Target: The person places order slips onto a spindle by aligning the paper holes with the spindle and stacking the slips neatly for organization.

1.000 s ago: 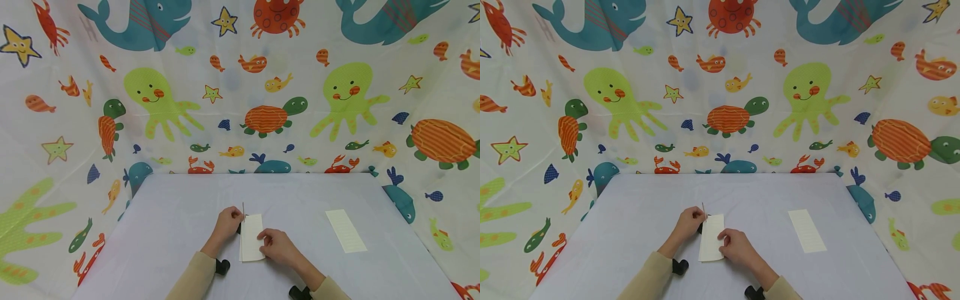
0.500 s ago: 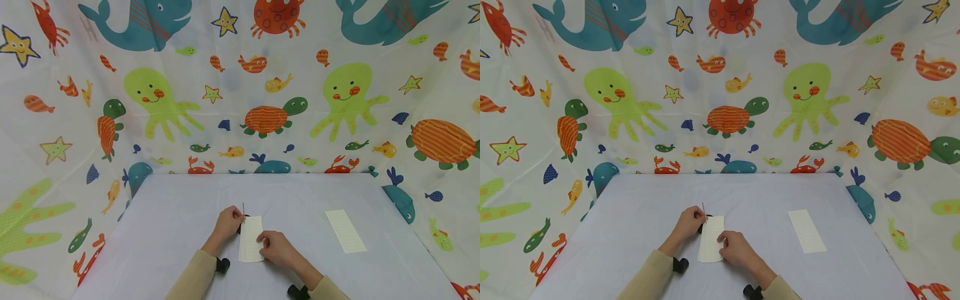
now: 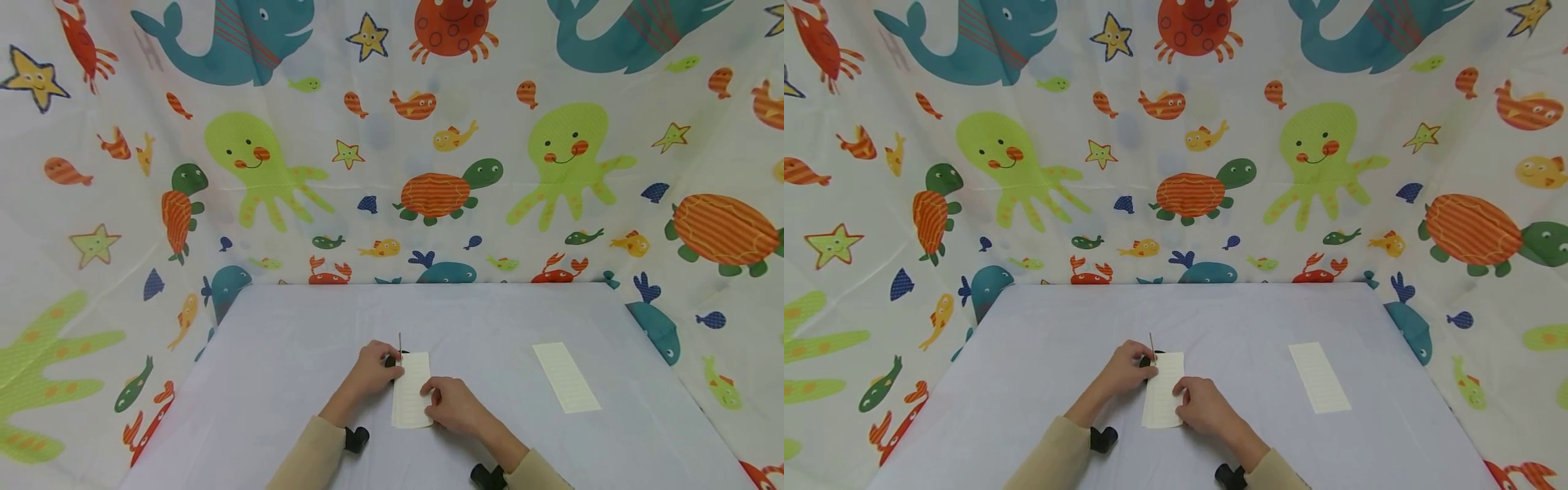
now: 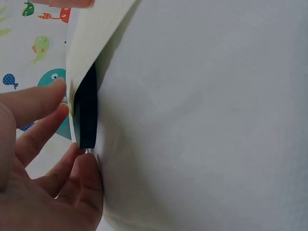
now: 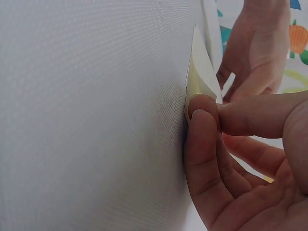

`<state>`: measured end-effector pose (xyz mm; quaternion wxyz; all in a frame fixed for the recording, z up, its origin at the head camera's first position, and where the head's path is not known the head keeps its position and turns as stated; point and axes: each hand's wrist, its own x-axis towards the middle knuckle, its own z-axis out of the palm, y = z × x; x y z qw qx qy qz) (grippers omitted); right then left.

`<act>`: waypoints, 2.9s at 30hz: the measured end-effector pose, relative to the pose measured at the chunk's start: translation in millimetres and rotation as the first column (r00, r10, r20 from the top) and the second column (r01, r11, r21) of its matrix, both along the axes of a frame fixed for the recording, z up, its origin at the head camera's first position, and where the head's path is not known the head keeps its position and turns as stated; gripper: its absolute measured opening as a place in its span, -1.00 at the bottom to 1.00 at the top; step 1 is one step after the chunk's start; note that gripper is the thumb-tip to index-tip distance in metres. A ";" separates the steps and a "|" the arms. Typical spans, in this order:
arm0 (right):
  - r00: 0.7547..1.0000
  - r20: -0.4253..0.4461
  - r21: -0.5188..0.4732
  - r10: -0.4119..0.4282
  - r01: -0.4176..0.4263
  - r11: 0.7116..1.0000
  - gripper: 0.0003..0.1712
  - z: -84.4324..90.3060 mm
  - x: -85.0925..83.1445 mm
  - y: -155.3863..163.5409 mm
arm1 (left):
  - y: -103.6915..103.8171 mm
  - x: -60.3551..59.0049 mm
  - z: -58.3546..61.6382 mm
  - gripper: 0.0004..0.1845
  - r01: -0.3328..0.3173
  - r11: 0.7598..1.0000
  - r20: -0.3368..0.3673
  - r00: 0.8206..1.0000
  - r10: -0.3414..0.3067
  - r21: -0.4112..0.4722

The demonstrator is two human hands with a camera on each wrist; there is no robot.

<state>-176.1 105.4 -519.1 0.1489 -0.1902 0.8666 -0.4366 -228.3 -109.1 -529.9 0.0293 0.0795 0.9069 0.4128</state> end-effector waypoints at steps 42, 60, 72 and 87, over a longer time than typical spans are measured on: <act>0.933 -0.325 0.416 0.151 -0.003 0.909 -0.85 34.9 15.9 45.5 | 2.8 -0.4 1.7 -0.74 0.017 1.000 0.042 0.999 -0.016 -0.023; 0.941 -0.295 0.535 0.165 0.020 0.844 -0.74 43.4 3.4 90.8 | 4.1 0.7 3.3 -0.73 0.007 1.000 0.046 0.999 -0.007 -0.007; 0.929 -0.343 0.559 0.140 0.082 0.825 -0.75 41.1 -10.7 119.1 | 2.9 1.5 -0.3 -0.73 -0.002 1.000 0.042 0.999 0.002 -0.008; 0.957 -0.283 0.548 0.071 0.101 0.830 -0.73 44.9 -23.5 148.3 | 5.2 1.3 1.7 -0.73 -0.003 1.000 0.053 0.999 0.005 -0.025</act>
